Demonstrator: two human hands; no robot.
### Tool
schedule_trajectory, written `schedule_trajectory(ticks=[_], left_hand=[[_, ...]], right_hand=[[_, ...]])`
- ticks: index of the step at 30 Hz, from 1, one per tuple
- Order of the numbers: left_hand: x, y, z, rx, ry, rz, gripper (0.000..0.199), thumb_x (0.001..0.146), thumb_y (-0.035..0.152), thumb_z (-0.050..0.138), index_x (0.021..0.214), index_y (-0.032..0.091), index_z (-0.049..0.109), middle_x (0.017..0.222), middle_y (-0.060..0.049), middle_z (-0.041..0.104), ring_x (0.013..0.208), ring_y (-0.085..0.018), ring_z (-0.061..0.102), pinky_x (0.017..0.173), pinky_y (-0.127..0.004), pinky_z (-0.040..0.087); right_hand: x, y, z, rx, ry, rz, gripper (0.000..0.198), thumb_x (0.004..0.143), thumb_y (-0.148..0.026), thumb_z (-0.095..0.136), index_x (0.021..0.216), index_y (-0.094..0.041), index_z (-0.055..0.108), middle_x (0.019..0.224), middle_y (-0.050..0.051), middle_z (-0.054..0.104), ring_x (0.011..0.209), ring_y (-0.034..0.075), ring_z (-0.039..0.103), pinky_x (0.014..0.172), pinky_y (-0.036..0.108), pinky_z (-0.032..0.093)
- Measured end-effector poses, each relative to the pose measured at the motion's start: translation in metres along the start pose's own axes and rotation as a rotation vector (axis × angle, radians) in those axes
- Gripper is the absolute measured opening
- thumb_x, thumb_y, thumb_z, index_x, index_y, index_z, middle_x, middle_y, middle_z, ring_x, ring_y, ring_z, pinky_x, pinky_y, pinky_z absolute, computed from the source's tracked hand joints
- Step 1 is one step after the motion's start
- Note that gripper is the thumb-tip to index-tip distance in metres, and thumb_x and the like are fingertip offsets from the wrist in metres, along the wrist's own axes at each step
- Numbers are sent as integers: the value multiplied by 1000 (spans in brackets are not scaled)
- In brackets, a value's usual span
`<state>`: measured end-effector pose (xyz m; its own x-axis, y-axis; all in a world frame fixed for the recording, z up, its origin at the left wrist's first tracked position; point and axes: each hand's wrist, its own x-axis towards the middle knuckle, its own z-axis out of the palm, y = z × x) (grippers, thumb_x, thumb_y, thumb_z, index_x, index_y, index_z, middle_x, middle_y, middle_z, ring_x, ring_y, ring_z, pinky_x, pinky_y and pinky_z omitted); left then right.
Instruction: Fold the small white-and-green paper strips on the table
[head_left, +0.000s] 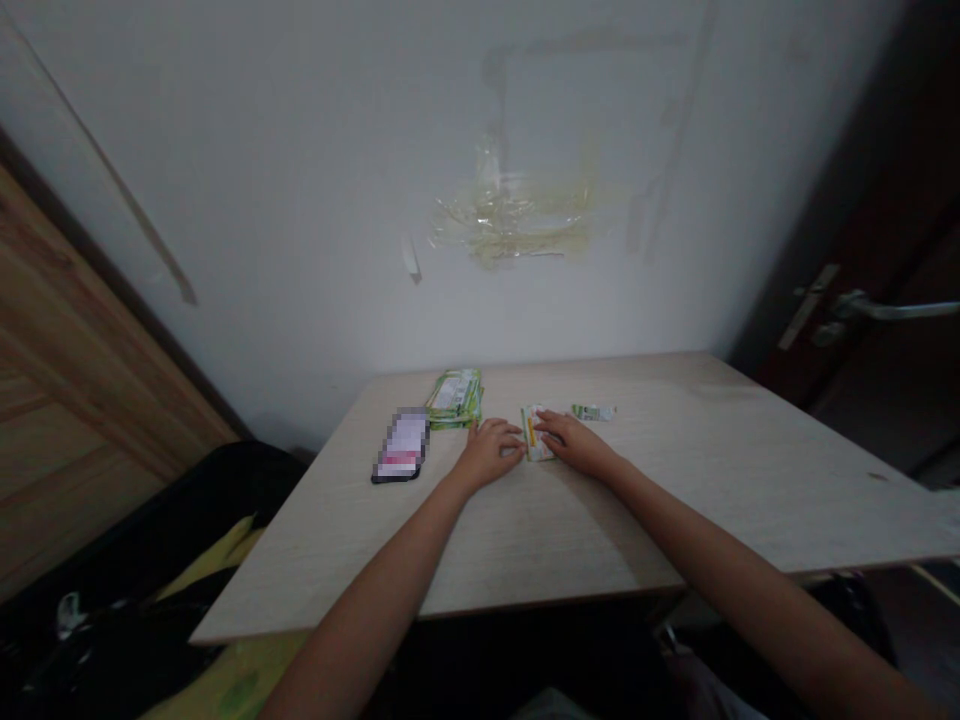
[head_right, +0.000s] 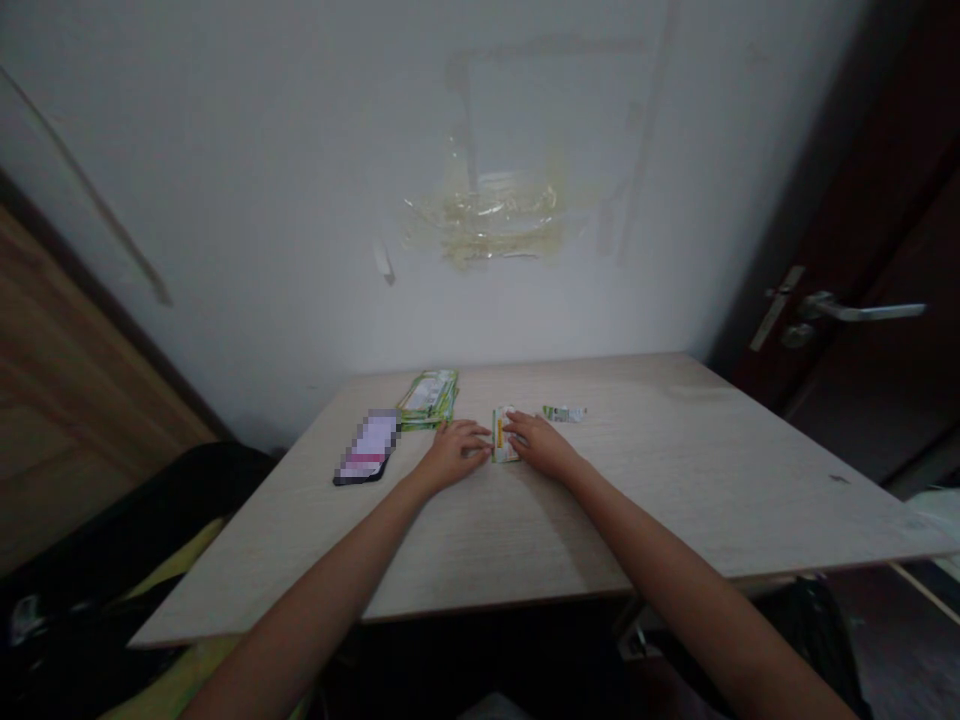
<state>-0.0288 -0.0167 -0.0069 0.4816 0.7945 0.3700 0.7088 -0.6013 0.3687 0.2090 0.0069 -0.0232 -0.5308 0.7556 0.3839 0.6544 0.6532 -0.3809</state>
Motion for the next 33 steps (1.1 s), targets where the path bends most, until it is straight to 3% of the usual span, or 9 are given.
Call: schedule_trajectory(ticks=[20, 33], left_hand=[[0, -2, 2, 9, 7, -37, 22, 91, 40, 61, 91, 29, 79, 121, -3, 70, 125, -26, 52, 116, -54, 23], [0, 0, -1, 2, 24, -45, 21, 90, 40, 63, 87, 27, 79, 119, -4, 70, 122, -26, 54, 114, -52, 28]], right_hand=[[4, -8, 3, -109, -9, -34, 37, 97, -28, 47, 127, -19, 67, 145, 14, 53, 135, 26, 49, 113, 44, 39], [4, -5, 6, -174, -4, -79, 37, 96, -25, 48, 127, -17, 67, 145, 16, 52, 134, 28, 50, 112, 43, 40]])
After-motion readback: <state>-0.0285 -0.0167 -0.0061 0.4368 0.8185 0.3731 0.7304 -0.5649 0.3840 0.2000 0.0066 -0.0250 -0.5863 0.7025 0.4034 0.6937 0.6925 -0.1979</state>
